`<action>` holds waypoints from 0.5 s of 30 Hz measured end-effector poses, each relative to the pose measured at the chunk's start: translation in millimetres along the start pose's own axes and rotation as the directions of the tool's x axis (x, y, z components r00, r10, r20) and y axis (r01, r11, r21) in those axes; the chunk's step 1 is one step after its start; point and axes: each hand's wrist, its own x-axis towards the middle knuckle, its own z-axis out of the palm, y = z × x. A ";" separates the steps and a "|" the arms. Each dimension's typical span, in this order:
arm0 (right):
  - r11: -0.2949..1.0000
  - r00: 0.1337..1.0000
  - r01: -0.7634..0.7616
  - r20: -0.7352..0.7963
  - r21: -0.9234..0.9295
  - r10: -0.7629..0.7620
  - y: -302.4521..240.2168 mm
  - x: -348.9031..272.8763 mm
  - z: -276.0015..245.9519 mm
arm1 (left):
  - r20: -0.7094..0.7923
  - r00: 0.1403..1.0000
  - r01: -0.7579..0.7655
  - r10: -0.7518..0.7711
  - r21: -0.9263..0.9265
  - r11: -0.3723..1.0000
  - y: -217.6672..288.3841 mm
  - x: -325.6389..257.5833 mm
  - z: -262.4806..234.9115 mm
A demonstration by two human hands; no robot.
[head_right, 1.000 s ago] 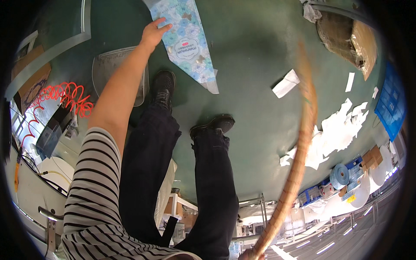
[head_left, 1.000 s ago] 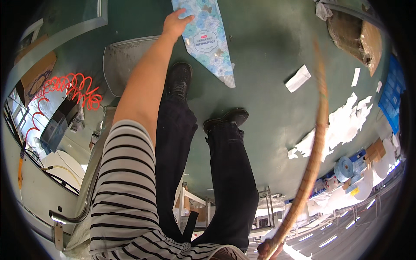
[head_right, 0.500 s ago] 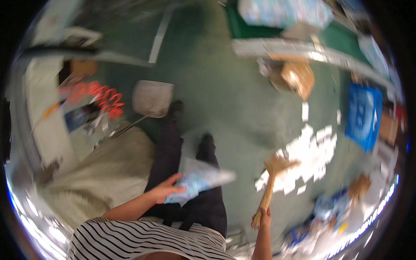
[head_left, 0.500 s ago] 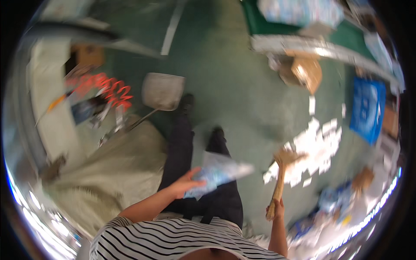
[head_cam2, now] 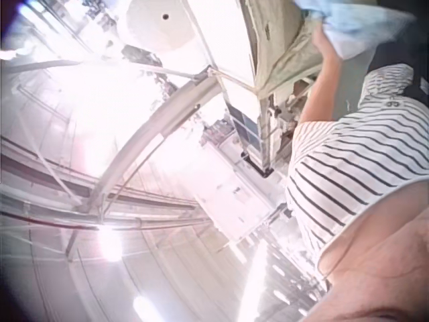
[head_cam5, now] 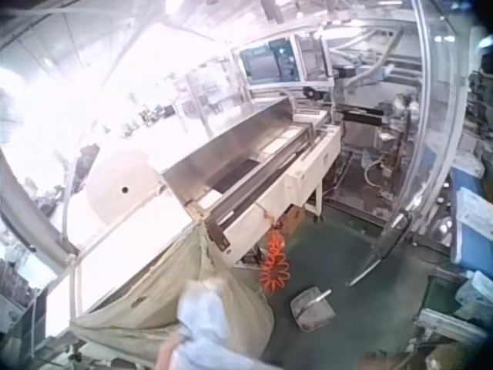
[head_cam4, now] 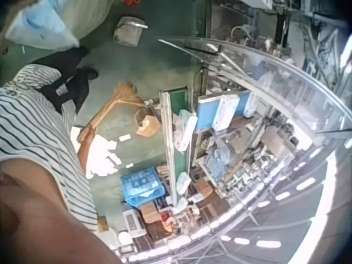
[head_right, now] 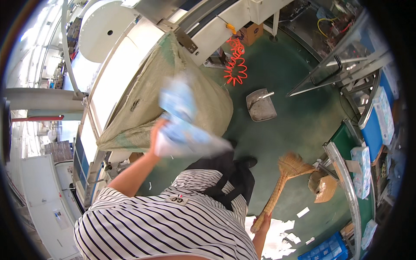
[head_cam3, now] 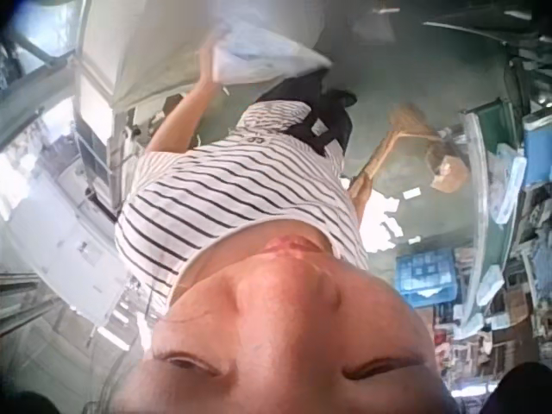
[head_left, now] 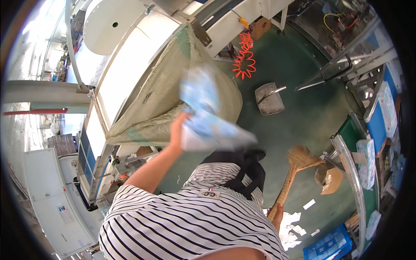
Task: The person sweeps paper scraps and debris from a factory floor into a dustpan using a broom and then empties the collected trash into a large white waste bag.
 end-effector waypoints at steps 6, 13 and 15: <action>0.988 0.986 -0.148 0.065 -0.043 0.151 -17.4 -7.4 42.5 | 0.161 0.950 -0.313 0.268 0.494 0.811 -69.7 145.1 -138.1; 0.995 0.996 -0.087 0.011 -0.044 0.088 -6.0 -67.5 61.9 | 0.089 0.953 -0.172 0.290 0.946 0.273 -230.2 216.6 -198.6; 0.997 0.995 -0.075 0.061 0.006 0.075 -0.1 -77.7 66.2 | -0.209 0.815 0.524 -0.541 0.664 0.533 -243.7 229.4 -210.3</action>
